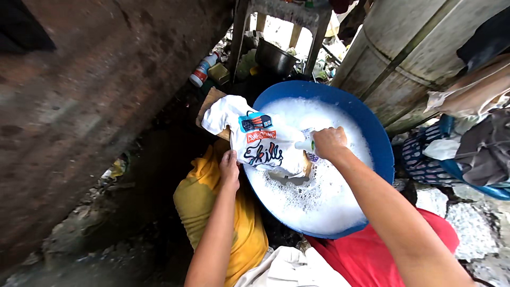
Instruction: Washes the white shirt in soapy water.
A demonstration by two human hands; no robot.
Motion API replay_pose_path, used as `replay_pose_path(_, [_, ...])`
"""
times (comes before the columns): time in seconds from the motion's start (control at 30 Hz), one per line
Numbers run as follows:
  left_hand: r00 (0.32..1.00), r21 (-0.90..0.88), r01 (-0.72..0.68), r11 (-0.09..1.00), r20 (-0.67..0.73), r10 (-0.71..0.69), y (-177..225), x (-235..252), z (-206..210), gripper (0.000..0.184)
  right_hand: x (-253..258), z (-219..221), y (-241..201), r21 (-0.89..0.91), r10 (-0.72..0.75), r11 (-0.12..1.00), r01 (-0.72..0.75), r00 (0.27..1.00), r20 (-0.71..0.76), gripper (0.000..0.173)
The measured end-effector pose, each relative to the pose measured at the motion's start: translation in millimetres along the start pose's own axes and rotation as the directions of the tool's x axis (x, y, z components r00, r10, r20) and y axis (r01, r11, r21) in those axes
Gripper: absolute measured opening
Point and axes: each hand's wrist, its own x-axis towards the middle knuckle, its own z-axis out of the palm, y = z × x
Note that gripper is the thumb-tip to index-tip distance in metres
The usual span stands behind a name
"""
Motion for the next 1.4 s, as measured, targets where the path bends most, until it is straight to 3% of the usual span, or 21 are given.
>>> replay_pose_path(0.5, [1.000,0.005,0.008,1.000,0.009,-0.008,0,0,0,0.035,3,5,6,0.063,0.028,0.998,-0.026,0.999,-0.040,0.033])
replay_pose_path(0.8, [1.000,-0.001,0.013,1.000,0.006,-0.013,1,0,0,0.034,10,-15,0,0.118,0.012,0.993,0.006,0.988,-0.153,0.037])
replay_pose_path(1.4, [1.000,0.001,0.006,1.000,0.015,-0.006,-2,2,-2,0.034,15,-24,-4,0.054,0.009,0.999,-0.003,0.994,-0.107,0.033])
